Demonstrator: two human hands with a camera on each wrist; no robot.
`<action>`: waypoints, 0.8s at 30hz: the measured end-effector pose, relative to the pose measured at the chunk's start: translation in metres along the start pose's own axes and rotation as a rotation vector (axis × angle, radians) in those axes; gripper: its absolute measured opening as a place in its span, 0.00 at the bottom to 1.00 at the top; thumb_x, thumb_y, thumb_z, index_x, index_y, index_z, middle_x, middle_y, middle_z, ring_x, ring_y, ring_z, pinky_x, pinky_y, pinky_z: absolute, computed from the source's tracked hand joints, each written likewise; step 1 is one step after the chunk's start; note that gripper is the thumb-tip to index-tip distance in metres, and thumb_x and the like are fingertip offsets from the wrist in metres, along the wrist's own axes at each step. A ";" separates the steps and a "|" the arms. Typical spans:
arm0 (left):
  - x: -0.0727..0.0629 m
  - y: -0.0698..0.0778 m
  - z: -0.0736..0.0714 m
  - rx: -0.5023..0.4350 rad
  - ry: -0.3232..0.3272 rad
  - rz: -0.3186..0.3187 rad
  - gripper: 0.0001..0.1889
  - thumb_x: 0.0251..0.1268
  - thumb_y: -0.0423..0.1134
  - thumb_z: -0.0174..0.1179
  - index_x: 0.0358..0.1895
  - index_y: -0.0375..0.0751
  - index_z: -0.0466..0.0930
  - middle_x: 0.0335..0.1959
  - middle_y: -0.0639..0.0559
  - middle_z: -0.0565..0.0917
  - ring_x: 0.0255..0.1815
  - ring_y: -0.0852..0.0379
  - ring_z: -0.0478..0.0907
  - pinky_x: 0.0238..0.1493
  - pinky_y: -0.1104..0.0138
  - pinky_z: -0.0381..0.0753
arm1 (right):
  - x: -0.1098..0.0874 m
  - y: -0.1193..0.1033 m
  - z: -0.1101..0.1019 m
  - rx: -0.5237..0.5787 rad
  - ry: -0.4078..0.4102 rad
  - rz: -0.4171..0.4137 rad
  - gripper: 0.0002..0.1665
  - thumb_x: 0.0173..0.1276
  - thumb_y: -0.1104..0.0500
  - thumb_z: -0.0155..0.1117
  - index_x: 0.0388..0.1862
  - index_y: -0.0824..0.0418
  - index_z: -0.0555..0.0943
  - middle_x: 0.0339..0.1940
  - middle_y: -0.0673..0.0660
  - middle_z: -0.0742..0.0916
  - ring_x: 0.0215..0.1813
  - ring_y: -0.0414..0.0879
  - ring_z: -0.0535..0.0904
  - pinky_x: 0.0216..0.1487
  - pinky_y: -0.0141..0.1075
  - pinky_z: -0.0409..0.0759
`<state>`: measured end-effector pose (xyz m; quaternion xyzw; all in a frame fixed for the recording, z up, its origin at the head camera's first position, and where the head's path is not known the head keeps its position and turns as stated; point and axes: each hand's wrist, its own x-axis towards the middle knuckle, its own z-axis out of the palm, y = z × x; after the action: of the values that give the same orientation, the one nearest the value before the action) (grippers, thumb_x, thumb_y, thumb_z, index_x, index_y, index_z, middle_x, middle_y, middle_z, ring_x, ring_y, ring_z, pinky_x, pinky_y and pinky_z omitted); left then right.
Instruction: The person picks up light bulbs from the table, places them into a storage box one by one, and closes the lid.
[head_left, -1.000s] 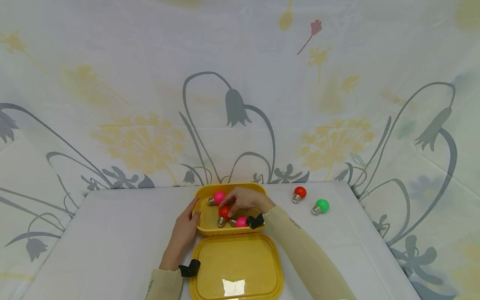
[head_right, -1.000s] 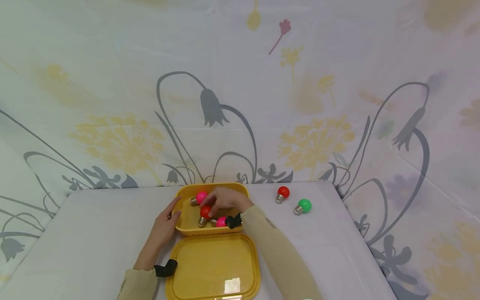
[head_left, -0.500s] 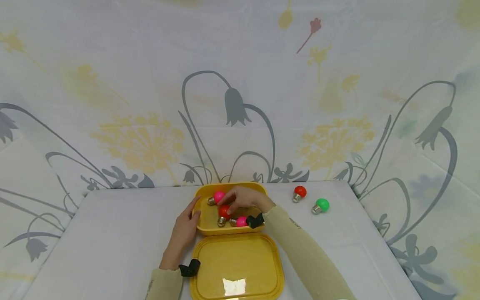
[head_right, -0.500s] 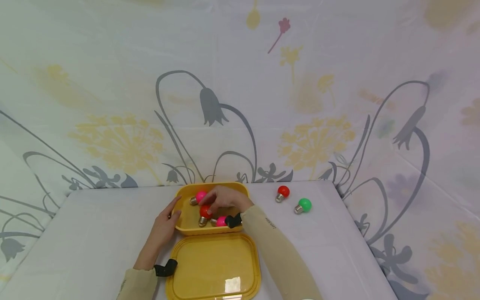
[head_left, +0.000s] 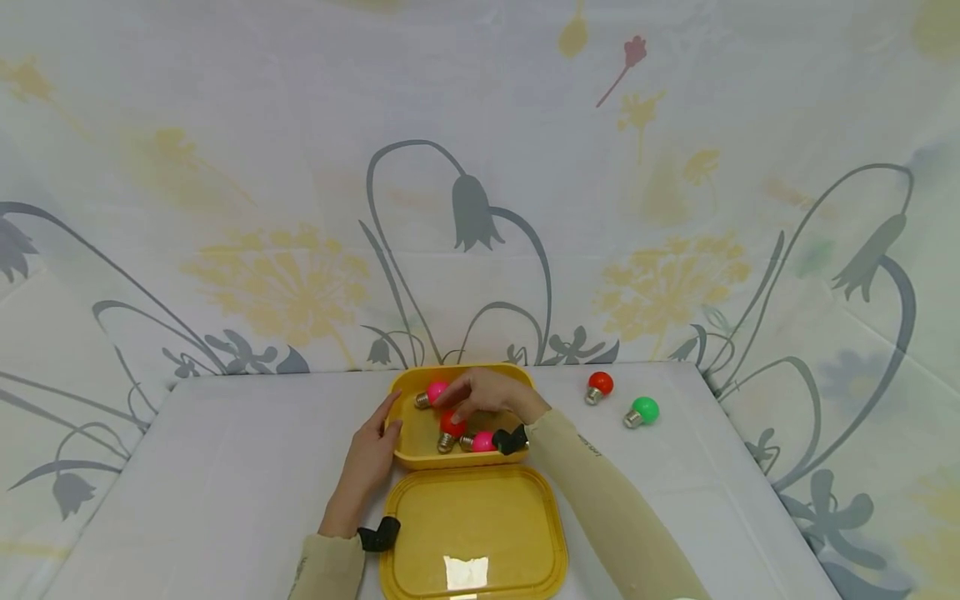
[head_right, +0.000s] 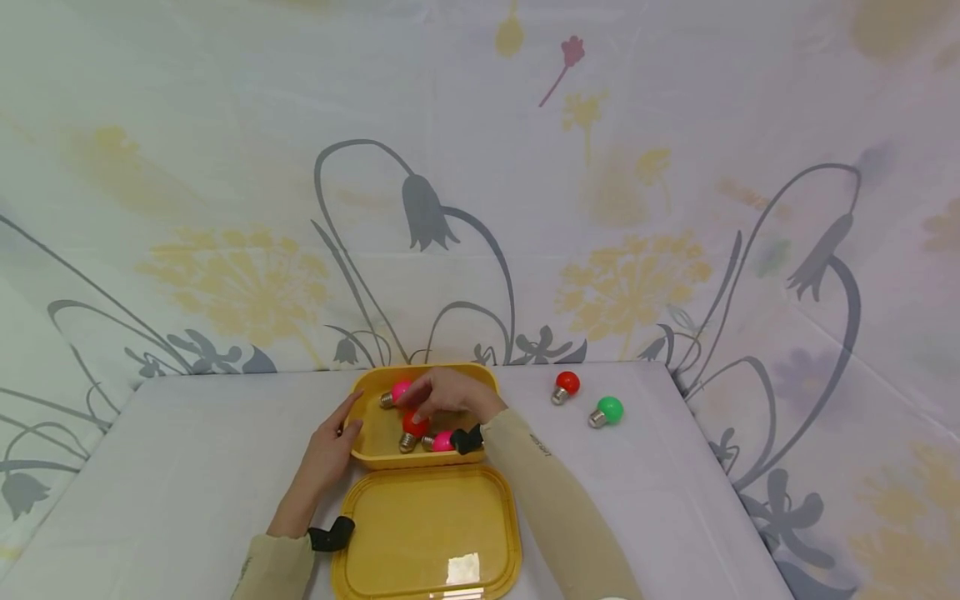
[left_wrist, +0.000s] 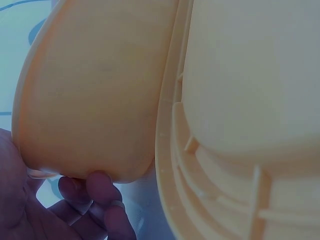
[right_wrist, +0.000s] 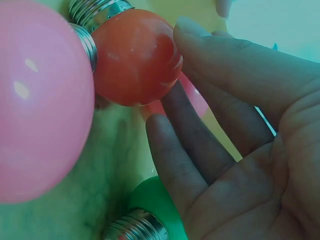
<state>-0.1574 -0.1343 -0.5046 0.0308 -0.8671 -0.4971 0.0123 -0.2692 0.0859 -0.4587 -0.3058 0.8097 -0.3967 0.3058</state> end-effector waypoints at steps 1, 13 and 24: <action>0.000 0.000 0.000 0.002 0.000 -0.002 0.27 0.78 0.39 0.48 0.78 0.53 0.61 0.75 0.39 0.64 0.75 0.39 0.59 0.72 0.46 0.58 | 0.000 0.000 0.000 0.002 -0.001 -0.001 0.20 0.62 0.68 0.71 0.55 0.60 0.86 0.52 0.51 0.88 0.55 0.41 0.81 0.58 0.32 0.77; 0.001 -0.002 0.001 -0.001 0.000 0.001 0.27 0.79 0.40 0.47 0.78 0.53 0.61 0.75 0.39 0.64 0.75 0.39 0.59 0.72 0.46 0.58 | 0.000 0.000 -0.002 0.000 0.008 -0.023 0.20 0.63 0.67 0.70 0.55 0.60 0.86 0.52 0.52 0.88 0.55 0.42 0.81 0.57 0.33 0.78; -0.001 -0.001 0.001 -0.004 0.004 0.003 0.27 0.78 0.40 0.48 0.78 0.53 0.61 0.75 0.39 0.64 0.74 0.38 0.59 0.71 0.45 0.59 | -0.006 -0.007 -0.007 -0.024 0.022 -0.028 0.20 0.63 0.66 0.71 0.56 0.58 0.86 0.54 0.52 0.87 0.59 0.43 0.80 0.60 0.35 0.76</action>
<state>-0.1569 -0.1338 -0.5064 0.0307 -0.8660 -0.4989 0.0149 -0.2684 0.0900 -0.4482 -0.3163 0.8135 -0.3944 0.2875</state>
